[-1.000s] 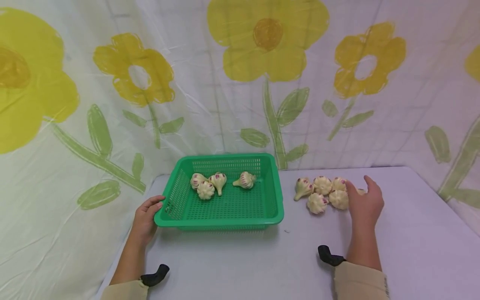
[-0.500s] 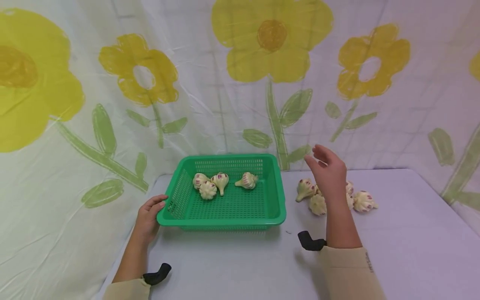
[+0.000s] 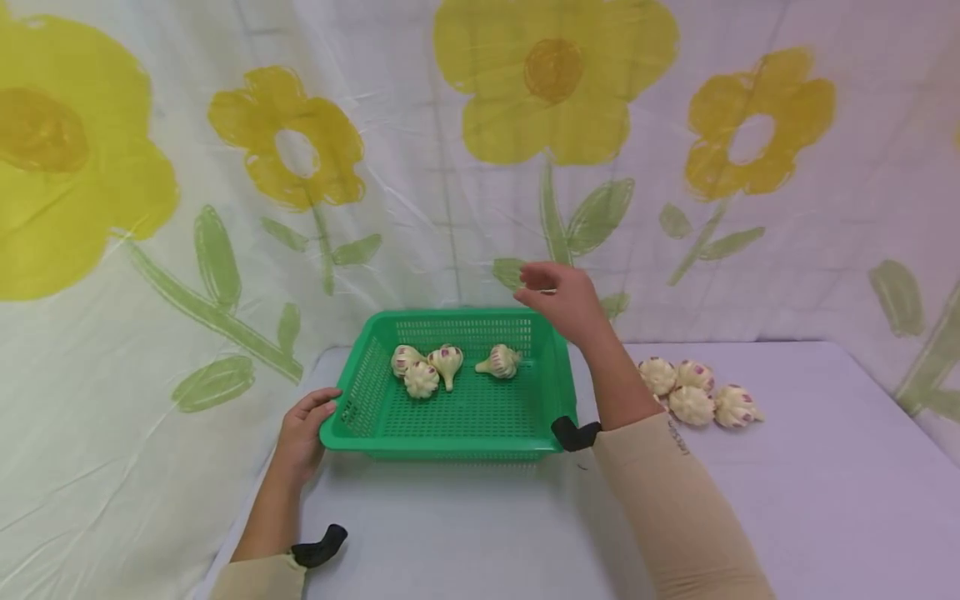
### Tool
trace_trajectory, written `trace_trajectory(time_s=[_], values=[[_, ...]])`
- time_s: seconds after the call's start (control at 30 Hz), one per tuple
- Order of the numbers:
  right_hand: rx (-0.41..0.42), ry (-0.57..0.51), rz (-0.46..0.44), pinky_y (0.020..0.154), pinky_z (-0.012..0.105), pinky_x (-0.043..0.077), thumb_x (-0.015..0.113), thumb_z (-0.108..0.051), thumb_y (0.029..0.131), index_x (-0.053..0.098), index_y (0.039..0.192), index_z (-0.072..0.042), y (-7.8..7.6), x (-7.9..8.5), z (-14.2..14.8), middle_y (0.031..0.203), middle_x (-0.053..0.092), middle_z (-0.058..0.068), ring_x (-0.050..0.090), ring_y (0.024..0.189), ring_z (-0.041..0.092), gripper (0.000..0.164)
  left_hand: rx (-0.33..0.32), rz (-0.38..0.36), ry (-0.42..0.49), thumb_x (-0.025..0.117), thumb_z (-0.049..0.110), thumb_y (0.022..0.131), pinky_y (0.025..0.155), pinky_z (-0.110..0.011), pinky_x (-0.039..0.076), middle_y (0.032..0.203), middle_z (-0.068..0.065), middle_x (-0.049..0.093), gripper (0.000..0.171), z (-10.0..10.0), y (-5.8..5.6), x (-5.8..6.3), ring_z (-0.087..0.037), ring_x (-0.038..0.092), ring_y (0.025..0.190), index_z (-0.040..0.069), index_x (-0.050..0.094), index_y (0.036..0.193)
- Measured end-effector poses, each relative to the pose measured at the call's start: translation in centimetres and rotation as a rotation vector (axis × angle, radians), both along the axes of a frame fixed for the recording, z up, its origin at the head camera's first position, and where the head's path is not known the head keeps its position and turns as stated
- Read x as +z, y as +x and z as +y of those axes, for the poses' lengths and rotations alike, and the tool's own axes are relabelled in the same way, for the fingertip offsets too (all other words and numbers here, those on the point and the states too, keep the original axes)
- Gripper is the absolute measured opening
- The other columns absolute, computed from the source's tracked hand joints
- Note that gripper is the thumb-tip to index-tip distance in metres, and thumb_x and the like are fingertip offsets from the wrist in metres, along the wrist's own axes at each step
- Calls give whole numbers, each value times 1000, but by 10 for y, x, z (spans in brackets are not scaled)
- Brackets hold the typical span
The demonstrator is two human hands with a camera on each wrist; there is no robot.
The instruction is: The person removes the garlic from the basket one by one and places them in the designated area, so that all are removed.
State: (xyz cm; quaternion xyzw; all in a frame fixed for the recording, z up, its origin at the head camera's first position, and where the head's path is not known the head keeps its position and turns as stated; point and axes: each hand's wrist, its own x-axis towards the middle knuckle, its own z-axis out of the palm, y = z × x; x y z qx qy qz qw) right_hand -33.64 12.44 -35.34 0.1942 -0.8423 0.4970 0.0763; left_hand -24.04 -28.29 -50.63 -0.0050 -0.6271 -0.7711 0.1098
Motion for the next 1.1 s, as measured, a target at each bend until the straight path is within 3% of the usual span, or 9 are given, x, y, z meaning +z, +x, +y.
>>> trace_trajectory(time_s=[0.17,0.43,0.7,1.1], values=[[74,51,-175,103,49,45,69,-31,93,56,138,-8,-23,-9,-14,132,62,12,55,124,29,51,-5,-7,14,56,0,95,60,-17,52,89,8,69,28,0,-1,-2,-3,63,71,23,73,94],[130,256,-422,104,50,45,67,-26,94,53,141,-5,-43,-29,-35,138,57,15,54,125,35,53,-5,-31,15,59,3,95,60,-17,53,91,7,69,24,-1,-1,-5,-3,63,70,22,72,95],[93,485,-504,104,50,45,68,-28,92,54,140,-5,-48,-46,-52,146,49,18,47,131,39,55,-11,-33,15,60,4,95,59,-18,53,91,7,69,22,-2,-2,-4,-4,63,70,22,72,95],[45,450,-620,107,48,43,71,-24,90,54,140,-5,-54,-68,-57,150,44,19,42,136,39,56,13,-37,-6,60,5,95,60,-18,53,92,6,68,19,-1,-2,-1,-4,63,71,20,72,97]])
